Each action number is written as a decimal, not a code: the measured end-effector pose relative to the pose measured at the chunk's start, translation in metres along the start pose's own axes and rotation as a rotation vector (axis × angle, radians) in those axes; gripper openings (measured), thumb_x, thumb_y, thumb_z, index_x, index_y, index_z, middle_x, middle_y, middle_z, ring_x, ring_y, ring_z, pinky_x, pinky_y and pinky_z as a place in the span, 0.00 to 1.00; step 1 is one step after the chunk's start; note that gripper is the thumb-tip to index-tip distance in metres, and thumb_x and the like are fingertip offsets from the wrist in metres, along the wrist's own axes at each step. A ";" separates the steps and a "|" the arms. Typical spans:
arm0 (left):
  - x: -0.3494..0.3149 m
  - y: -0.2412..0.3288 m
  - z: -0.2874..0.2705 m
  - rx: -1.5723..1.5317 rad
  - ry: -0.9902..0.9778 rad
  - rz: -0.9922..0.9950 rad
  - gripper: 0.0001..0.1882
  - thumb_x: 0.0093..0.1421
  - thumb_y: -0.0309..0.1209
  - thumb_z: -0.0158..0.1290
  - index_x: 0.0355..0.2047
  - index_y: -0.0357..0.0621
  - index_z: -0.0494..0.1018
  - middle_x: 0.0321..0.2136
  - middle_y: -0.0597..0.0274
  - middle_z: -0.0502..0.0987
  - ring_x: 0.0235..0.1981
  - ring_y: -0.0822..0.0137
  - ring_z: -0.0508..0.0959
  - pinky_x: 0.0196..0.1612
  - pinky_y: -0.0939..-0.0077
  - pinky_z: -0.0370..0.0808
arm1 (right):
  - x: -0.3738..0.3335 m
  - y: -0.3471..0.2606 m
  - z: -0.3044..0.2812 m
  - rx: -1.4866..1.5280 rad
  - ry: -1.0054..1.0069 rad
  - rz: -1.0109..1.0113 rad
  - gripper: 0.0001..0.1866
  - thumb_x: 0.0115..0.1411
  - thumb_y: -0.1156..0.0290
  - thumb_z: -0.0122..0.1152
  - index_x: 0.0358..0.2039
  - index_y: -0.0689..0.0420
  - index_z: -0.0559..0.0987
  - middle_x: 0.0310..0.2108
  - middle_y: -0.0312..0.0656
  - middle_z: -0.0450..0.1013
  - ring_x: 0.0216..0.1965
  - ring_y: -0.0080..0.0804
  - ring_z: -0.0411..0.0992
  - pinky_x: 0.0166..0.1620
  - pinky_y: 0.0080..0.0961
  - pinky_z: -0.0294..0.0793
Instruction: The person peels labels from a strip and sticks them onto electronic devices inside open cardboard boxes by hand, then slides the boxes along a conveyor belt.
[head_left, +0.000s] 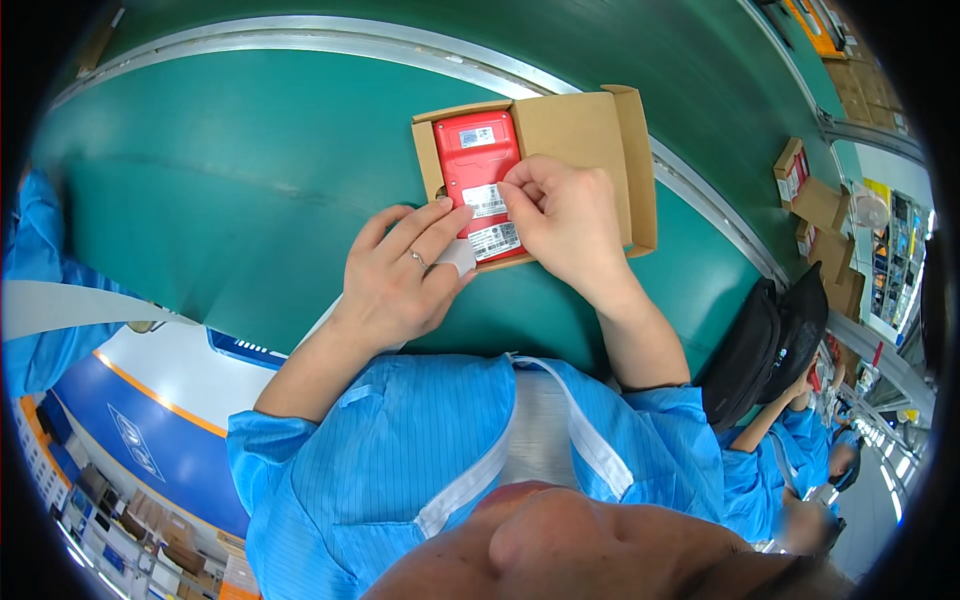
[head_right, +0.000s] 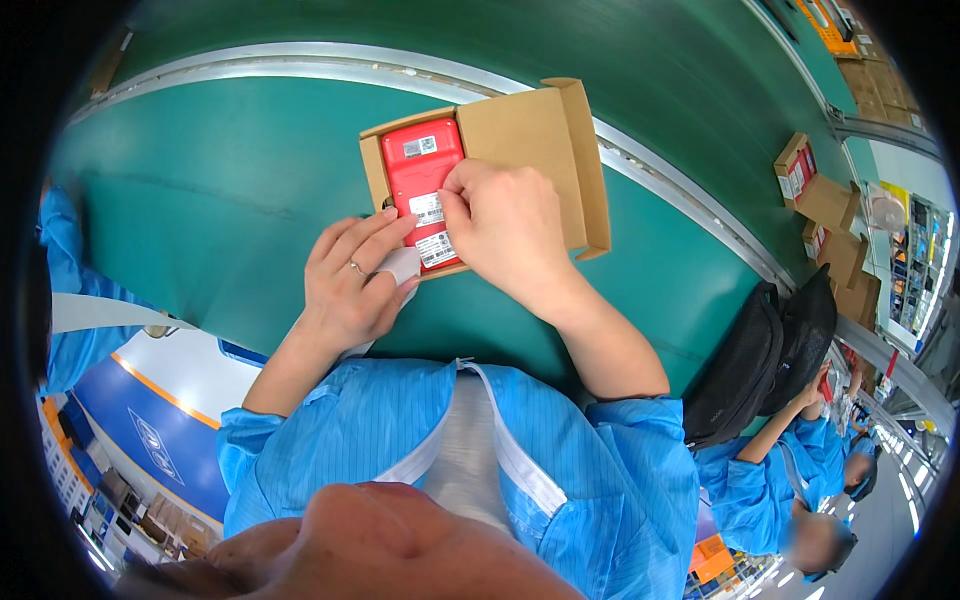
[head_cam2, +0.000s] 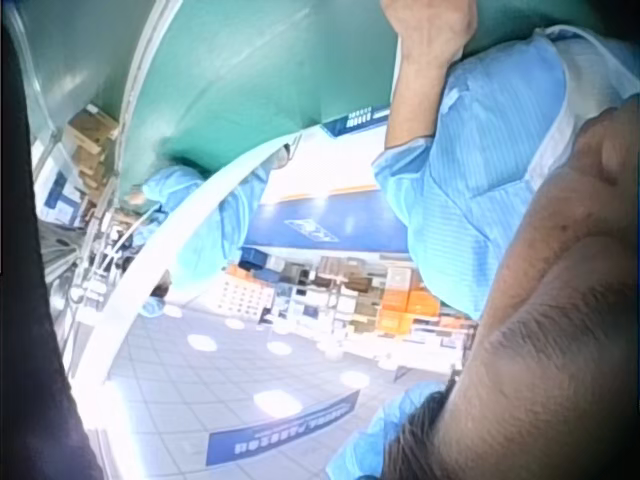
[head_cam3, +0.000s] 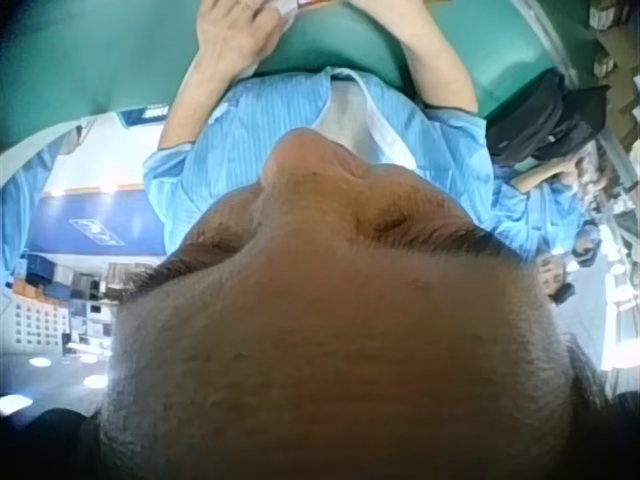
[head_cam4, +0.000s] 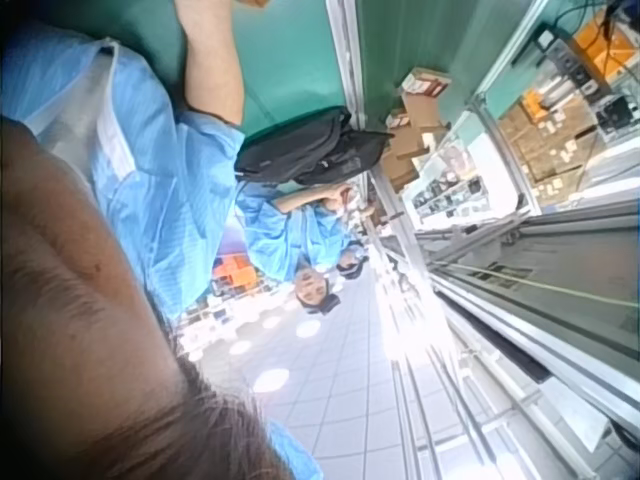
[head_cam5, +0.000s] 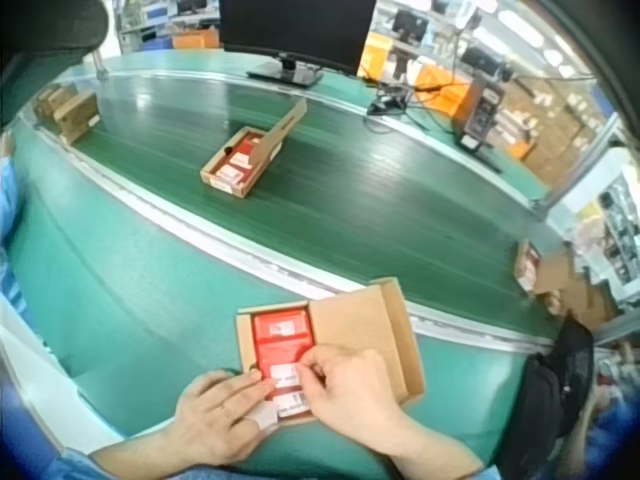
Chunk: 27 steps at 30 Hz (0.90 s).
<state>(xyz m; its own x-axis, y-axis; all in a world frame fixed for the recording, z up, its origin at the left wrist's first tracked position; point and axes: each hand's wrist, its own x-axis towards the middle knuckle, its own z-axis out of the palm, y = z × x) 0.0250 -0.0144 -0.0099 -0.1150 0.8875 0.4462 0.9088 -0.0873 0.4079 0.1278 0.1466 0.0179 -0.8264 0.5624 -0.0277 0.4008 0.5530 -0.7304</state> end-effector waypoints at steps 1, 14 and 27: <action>0.000 0.001 0.000 -0.004 -0.011 -0.006 0.13 0.42 0.31 0.61 0.18 0.44 0.66 0.45 0.57 0.74 0.47 0.59 0.73 0.43 0.62 0.71 | -0.002 -0.001 0.001 -0.037 0.012 0.000 0.03 0.50 0.74 0.57 0.22 0.59 0.76 0.20 0.45 0.74 0.22 0.44 0.73 0.28 0.37 0.72; 0.002 -0.004 0.004 -0.011 -0.015 0.031 0.10 0.47 0.28 0.57 0.31 0.43 0.72 0.49 0.60 0.73 0.47 0.57 0.72 0.44 0.60 0.68 | -0.072 0.005 0.012 -0.627 0.100 -0.488 0.15 0.44 0.68 0.63 0.34 0.55 0.75 0.31 0.38 0.68 0.24 0.28 0.71 0.22 0.22 0.72; -0.025 -0.037 -0.009 -0.441 0.178 -0.279 0.03 0.54 0.21 0.52 0.26 0.33 0.73 0.39 0.54 0.78 0.42 0.53 0.75 0.43 0.66 0.72 | -0.024 0.051 -0.084 -0.881 0.668 -0.371 0.17 0.44 0.76 0.57 0.39 0.57 0.74 0.40 0.46 0.69 0.34 0.39 0.73 0.27 0.26 0.76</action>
<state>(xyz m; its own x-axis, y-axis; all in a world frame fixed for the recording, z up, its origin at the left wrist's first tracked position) -0.0091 -0.0375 -0.0291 -0.4286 0.8170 0.3858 0.5847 -0.0748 0.8078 0.2015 0.2129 0.0392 -0.6829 0.3436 0.6447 0.5312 0.8393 0.1154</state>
